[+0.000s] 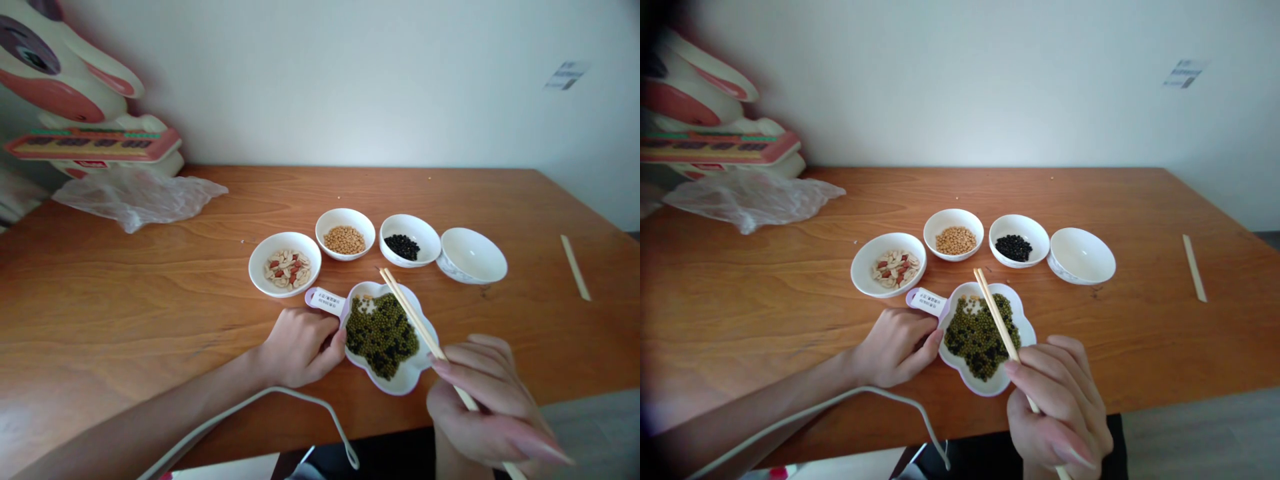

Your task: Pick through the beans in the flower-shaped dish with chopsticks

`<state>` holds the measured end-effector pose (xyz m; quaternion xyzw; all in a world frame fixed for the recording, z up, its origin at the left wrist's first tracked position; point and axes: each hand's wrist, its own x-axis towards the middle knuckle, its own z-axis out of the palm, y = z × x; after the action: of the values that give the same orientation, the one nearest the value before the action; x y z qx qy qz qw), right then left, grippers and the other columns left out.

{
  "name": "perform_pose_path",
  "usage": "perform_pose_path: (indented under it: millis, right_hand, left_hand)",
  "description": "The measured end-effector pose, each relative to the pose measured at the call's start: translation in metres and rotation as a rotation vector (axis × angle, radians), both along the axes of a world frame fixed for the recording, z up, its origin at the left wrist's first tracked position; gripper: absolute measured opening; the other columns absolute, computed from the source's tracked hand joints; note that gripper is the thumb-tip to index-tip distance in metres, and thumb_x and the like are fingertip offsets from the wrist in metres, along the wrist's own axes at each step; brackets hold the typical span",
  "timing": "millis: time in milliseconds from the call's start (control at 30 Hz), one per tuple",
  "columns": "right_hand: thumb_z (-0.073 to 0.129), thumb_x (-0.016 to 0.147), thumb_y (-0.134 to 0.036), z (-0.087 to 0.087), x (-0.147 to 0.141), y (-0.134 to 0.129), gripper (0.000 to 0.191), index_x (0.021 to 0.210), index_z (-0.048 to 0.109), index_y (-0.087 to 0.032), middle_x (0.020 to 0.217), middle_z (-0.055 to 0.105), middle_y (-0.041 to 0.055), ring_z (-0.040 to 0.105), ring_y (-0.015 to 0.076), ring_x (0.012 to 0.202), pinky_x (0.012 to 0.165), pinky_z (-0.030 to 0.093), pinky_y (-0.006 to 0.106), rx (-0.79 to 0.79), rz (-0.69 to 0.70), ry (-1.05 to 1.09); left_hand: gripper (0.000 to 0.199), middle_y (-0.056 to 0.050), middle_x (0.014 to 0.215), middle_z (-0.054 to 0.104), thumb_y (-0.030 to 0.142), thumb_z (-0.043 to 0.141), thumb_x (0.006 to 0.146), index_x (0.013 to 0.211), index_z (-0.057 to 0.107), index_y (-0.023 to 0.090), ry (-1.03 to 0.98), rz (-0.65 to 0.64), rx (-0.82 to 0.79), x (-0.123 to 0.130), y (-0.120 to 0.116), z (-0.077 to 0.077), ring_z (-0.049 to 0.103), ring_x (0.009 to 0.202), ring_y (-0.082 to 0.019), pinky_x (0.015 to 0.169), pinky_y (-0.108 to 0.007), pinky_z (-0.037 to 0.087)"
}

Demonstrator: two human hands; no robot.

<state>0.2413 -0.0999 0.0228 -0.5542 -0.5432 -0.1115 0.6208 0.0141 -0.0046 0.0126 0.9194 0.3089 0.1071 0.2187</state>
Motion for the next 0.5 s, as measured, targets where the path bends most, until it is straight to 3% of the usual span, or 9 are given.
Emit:
perform_pose_path:
  millis: [33, 133, 200, 267, 400, 500]
  right_hand:
    - [0.039, 0.107, -0.054, 0.005, 0.0, 0.008, 0.058, 0.065, 0.067, -0.026, 0.058, 0.069, 0.0018, 0.068, 0.0204, 0.055, 0.068, 0.054, 0.044, 0.099, 0.032, -0.051]
    - [0.035, 0.11, -0.046, 0.021, -0.004, 0.039, 0.055, 0.072, 0.069, -0.025, 0.062, 0.069, 0.0033, 0.068, 0.0201, 0.06, 0.067, 0.053, 0.041, 0.142, 0.089, -0.06]
    - [0.038, 0.109, -0.037, 0.029, -0.008, 0.059, 0.048, 0.079, 0.072, -0.023, 0.072, 0.073, 0.005, 0.069, 0.0195, 0.067, 0.067, 0.053, 0.039, -0.084, 0.122, -0.01]
    - [0.039, 0.109, -0.038, 0.032, -0.009, 0.07, 0.047, 0.082, 0.073, -0.021, 0.074, 0.073, 0.0053, 0.069, 0.019, 0.07, 0.068, 0.053, 0.037, -0.168, 0.126, 0.022]
    - [0.036, 0.109, -0.049, 0.027, 0.001, 0.061, 0.055, 0.08, 0.073, -0.02, 0.073, 0.073, 0.0051, 0.072, 0.0195, 0.075, 0.073, 0.056, 0.036, -0.192, 0.146, 0.292]
    - [0.052, 0.104, -0.046, 0.021, 0.015, 0.035, 0.04, 0.083, 0.073, -0.019, 0.079, 0.073, 0.005, 0.072, 0.0206, 0.077, 0.073, 0.057, 0.036, -0.251, 0.193, 0.509]
  left_hand:
    - [0.044, -0.002, 0.069, 0.064, 0.038, 0.035, 0.108, 0.073, 0.051, 0.019, -0.002, -0.001, -0.002, 0.0, 0.0, 0.0, 0.054, 0.059, -0.015, 0.058, -0.032, 0.024]
    - [0.043, -0.002, 0.069, 0.065, 0.038, 0.035, 0.109, 0.073, 0.052, 0.019, 0.001, -0.007, -0.006, -0.001, -0.001, -0.002, 0.055, 0.06, -0.015, 0.059, -0.032, 0.025]
    - [0.043, -0.002, 0.07, 0.065, 0.038, 0.034, 0.108, 0.074, 0.052, 0.02, 0.007, -0.008, -0.007, -0.001, -0.001, -0.002, 0.056, 0.061, -0.015, 0.059, -0.032, 0.026]
    - [0.042, -0.002, 0.07, 0.065, 0.038, 0.035, 0.108, 0.074, 0.052, 0.02, 0.009, -0.009, -0.002, -0.001, -0.001, -0.003, 0.056, 0.06, -0.015, 0.059, -0.031, 0.026]
    - [0.042, -0.002, 0.069, 0.065, 0.037, 0.035, 0.108, 0.074, 0.052, 0.019, 0.0, -0.009, 0.012, 0.0, 0.0, -0.004, 0.056, 0.06, -0.015, 0.059, -0.031, 0.026]
    - [0.042, -0.003, 0.07, 0.065, 0.038, 0.036, 0.108, 0.074, 0.053, 0.019, -0.006, -0.011, 0.006, 0.0, 0.0, -0.003, 0.056, 0.06, -0.015, 0.059, -0.031, 0.026]
